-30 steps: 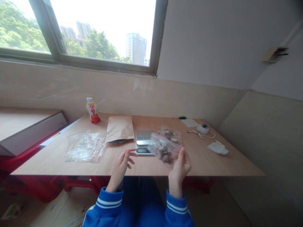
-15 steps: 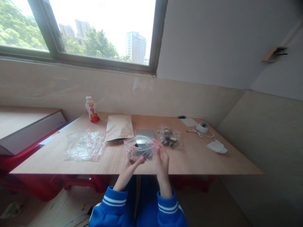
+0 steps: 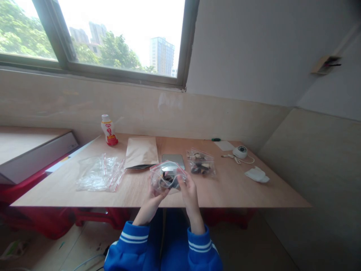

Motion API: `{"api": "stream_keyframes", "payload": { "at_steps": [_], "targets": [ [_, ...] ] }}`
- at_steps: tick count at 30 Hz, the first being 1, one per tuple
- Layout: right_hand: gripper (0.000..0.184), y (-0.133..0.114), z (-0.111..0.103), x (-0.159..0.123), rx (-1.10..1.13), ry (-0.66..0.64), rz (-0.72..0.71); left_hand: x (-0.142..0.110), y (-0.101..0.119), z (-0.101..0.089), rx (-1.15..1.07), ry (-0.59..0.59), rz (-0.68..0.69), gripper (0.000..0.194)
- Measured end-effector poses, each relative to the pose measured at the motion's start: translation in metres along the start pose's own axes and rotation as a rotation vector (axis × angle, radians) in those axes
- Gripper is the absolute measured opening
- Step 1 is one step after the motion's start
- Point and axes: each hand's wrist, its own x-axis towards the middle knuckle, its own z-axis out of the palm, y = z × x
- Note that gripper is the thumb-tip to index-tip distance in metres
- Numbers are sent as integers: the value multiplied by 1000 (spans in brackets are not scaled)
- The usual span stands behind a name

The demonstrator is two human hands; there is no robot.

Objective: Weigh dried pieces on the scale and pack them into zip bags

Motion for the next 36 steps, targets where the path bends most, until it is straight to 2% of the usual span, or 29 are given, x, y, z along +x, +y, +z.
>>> {"api": "stream_keyframes", "payload": {
  "at_steps": [2, 4, 7, 9, 12, 16, 18, 24, 26, 31, 36],
  "targets": [
    [40, 0, -2, 1, -11, 38, 1, 0, 3, -5, -7, -22, -47, 89],
    [39, 1, -4, 2, -32, 95, -26, 1, 4, -13, 18, -19, -64, 79],
    [41, 2, -8, 3, -85, 130, -59, 5, 7, -24, 56, 68, -55, 57],
    [41, 1, -8, 2, -124, 111, -80, 7, 8, -27, 71, 103, -25, 53],
    [39, -1, -5, 0, -174, 100, -117, 9, 10, -22, 138, 152, 61, 47],
    [41, 0, 0, -3, -213, 224, -121, 10, 11, -11, 309, 350, 179, 38],
    [43, 2, 2, -4, -212, 262, -105, 10, 14, -7, 341, 390, 195, 37],
    [49, 5, 1, -3, -175, 251, -64, 12, 29, -2, 430, 347, 211, 38],
    [49, 5, 0, -1, -148, 236, -41, 12, 33, -4, 428, 297, 167, 41],
    [43, 5, -2, 2, -44, 217, 3, 7, 34, -7, 244, 223, -33, 53],
    [43, 7, -8, 5, 51, 283, 74, 6, 32, -10, 142, 196, -14, 42]
  ]
}}
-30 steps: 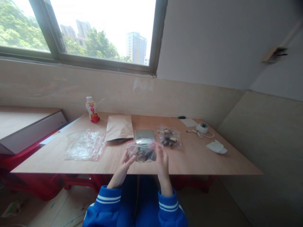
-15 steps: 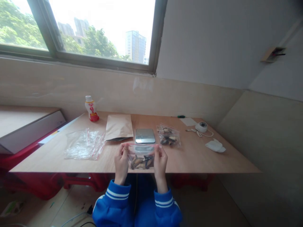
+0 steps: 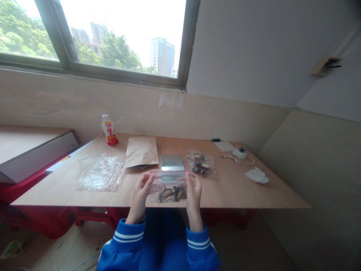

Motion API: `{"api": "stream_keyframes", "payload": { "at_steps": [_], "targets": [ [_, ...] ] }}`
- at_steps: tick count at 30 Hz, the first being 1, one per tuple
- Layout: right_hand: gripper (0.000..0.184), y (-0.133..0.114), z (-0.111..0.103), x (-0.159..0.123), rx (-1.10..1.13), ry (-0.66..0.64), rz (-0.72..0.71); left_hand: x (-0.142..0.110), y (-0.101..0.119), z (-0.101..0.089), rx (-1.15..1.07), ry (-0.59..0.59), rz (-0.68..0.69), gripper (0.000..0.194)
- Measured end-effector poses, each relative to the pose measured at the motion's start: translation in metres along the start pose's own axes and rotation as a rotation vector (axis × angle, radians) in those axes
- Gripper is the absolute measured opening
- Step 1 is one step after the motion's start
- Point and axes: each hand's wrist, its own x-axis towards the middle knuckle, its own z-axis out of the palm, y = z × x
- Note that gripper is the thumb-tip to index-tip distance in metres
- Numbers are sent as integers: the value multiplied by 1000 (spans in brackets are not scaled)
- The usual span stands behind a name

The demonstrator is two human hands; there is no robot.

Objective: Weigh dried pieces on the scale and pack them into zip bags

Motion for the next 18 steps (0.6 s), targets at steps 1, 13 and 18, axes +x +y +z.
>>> {"api": "stream_keyframes", "payload": {
  "at_steps": [1, 13, 18],
  "targets": [
    [42, 0, -1, 1, 6, 11, 8, 1, -1, -1, 2, -4, 7, 40],
    [44, 4, -5, 0, -34, 9, -58, 1, -3, -4, -14, 176, 91, 41],
    [44, 0, -12, 2, -66, -47, -55, 0, -1, -4, -12, 172, 98, 37]
  ]
}}
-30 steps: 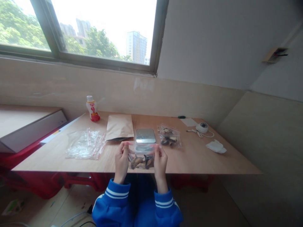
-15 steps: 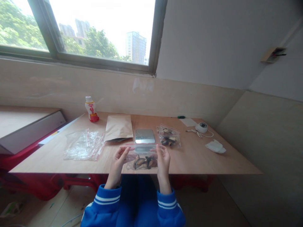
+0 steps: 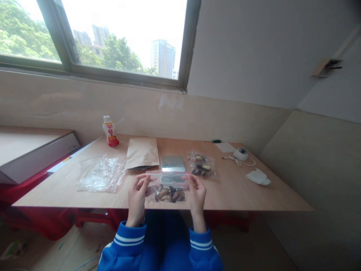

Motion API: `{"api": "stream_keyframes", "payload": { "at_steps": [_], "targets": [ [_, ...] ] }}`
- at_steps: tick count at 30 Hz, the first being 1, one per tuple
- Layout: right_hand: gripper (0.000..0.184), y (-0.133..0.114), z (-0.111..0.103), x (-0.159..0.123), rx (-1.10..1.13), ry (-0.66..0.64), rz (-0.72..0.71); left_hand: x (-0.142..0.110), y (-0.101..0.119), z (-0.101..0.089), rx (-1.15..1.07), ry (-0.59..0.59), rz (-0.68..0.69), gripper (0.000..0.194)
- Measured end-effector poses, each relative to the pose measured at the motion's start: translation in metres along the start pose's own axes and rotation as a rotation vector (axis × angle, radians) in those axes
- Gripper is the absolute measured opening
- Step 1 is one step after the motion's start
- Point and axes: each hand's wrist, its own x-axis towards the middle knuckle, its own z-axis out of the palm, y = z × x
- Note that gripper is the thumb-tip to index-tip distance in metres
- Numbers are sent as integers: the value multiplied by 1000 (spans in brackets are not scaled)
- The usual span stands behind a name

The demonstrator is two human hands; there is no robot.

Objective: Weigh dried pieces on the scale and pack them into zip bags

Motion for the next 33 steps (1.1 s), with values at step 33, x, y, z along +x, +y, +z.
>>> {"api": "stream_keyframes", "payload": {
  "at_steps": [33],
  "targets": [
    [42, 3, -2, 0, -73, -26, -22, -2, 1, -8, 116, -2, 5, 38]
  ]
}}
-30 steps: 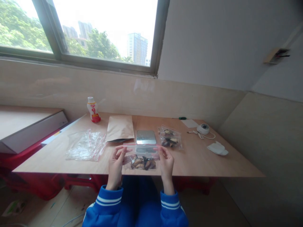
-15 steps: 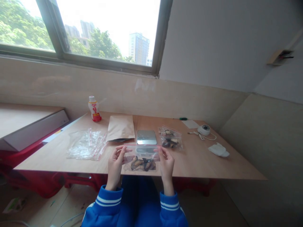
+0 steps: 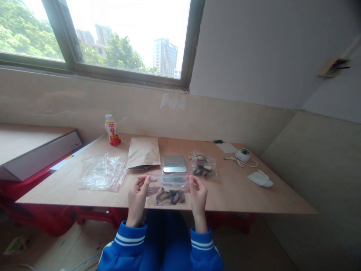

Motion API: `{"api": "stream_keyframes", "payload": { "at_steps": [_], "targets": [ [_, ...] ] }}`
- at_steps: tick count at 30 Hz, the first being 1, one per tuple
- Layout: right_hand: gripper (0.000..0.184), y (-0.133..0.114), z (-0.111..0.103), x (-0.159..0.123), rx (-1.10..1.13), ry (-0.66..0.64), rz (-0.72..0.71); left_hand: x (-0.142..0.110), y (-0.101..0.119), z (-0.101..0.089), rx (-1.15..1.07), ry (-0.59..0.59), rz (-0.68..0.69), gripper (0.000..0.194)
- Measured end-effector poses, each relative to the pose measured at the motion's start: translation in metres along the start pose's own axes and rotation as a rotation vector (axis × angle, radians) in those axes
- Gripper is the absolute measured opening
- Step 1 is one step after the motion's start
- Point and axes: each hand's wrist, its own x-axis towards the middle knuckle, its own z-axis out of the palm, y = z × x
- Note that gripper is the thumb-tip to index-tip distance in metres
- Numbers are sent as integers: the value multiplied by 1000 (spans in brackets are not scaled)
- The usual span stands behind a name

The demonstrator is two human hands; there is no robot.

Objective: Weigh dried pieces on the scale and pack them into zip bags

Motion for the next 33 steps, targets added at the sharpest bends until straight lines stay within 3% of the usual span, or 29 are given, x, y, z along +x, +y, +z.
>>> {"api": "stream_keyframes", "payload": {
  "at_steps": [8, 16, 24, 33],
  "targets": [
    [40, 3, 6, -3, -9, 103, -69, 1, -10, 6, -5, 23, 14, 39],
    [43, 9, 7, 0, 23, 0, -36, 3, -11, 7, -16, 48, 72, 41],
    [34, 7, 6, 0, 42, -75, -15, 5, -13, 2, -24, -9, -15, 39],
    [34, 6, 4, 0, 1, -55, -37, 12, -19, -9, 34, -3, 0, 36]
  ]
}}
